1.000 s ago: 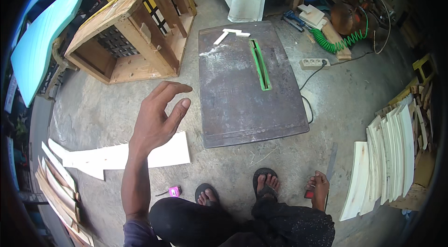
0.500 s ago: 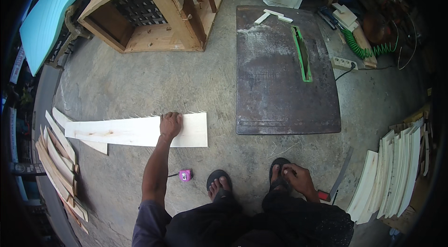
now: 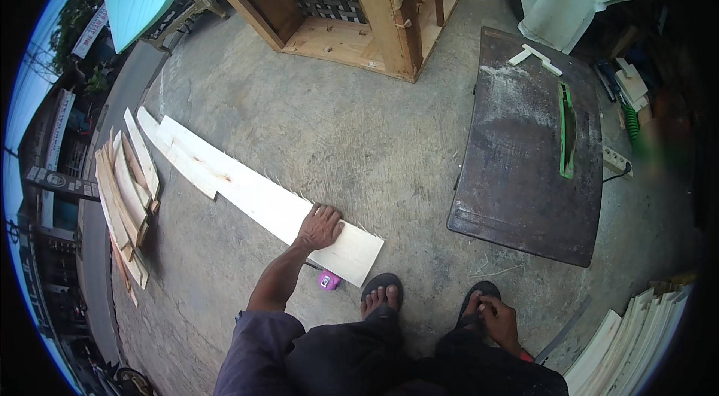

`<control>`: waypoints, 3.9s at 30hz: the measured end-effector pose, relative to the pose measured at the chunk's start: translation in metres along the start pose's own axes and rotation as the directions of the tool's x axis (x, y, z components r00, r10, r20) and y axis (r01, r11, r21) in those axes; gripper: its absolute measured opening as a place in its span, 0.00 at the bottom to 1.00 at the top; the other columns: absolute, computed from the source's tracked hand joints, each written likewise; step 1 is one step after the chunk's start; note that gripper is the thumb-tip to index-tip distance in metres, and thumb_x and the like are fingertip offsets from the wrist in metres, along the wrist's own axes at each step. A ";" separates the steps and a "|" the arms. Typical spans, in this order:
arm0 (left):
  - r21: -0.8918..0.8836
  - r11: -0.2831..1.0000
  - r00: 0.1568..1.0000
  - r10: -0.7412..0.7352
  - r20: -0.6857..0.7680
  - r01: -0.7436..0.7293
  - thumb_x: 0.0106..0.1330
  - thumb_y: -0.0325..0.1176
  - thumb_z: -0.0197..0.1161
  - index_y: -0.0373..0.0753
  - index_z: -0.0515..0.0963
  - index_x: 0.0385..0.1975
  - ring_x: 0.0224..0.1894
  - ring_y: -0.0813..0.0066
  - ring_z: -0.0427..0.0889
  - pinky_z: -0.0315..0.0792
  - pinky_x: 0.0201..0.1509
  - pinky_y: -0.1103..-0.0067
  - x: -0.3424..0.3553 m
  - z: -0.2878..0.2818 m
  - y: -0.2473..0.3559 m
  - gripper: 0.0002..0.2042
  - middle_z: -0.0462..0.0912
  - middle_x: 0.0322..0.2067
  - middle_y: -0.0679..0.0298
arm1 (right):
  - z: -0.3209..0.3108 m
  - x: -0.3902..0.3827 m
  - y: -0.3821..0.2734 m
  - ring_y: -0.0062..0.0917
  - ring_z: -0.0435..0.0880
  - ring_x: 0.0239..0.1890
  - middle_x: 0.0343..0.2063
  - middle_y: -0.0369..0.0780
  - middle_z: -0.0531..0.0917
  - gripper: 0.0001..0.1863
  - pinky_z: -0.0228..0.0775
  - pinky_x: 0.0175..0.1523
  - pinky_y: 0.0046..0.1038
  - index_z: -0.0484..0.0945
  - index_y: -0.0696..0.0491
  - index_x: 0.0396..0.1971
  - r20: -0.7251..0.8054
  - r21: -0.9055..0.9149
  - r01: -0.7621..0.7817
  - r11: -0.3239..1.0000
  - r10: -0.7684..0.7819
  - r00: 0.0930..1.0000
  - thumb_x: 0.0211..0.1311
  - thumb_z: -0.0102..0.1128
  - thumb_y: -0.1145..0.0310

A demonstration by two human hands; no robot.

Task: The person measures and marks wooden planks with a tape measure, pencil, and try square, then cuts them on a table saw. The person stacks the cut pieces and briefly interacts with another person in the workshop.

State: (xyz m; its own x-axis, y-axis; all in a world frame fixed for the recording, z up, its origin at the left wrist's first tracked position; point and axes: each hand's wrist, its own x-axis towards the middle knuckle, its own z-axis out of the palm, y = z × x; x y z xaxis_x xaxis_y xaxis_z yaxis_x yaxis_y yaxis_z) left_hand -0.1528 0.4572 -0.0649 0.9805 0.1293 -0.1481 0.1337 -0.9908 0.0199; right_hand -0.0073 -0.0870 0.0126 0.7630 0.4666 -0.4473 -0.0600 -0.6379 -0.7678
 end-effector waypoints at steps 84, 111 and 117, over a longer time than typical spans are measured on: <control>-0.801 0.144 0.690 0.434 0.579 0.582 0.75 0.44 0.62 0.40 0.70 0.60 0.50 0.71 0.80 0.75 0.53 0.71 -0.010 -0.089 0.226 0.20 0.80 0.48 0.61 | -0.059 -0.074 0.020 0.17 0.76 0.30 0.29 0.34 0.82 0.14 0.68 0.37 0.24 0.82 0.55 0.49 0.025 0.526 -0.292 0.799 0.328 0.944 0.70 0.60 0.63; -0.415 0.868 0.754 0.077 0.653 0.271 0.66 0.55 0.67 0.43 0.88 0.40 0.40 0.53 0.87 0.78 0.44 0.60 0.074 -0.093 0.201 0.20 0.87 0.35 0.51 | -0.196 -0.050 0.151 0.38 0.86 0.38 0.31 0.49 0.86 0.21 0.74 0.47 0.36 0.87 0.57 0.40 -0.746 0.171 -0.558 0.812 0.477 0.465 0.61 0.71 0.52; -0.363 0.874 0.849 -0.097 0.520 0.322 0.64 0.55 0.68 0.43 0.89 0.37 0.36 0.53 0.86 0.78 0.43 0.60 0.054 -0.085 0.212 0.19 0.83 0.32 0.52 | -0.134 -0.035 0.091 0.28 0.79 0.31 0.24 0.40 0.77 0.27 0.73 0.41 0.39 0.86 0.59 0.42 -0.853 0.190 -0.349 0.918 0.331 0.405 0.74 0.58 0.46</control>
State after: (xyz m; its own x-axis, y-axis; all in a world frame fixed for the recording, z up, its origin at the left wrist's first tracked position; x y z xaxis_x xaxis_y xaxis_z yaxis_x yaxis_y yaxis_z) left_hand -0.0597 0.2578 0.0154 0.7445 0.1856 -0.6413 0.4853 -0.8102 0.3289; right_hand 0.0465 -0.2439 0.0197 0.8376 -0.5445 -0.0436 -0.4439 -0.6320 -0.6352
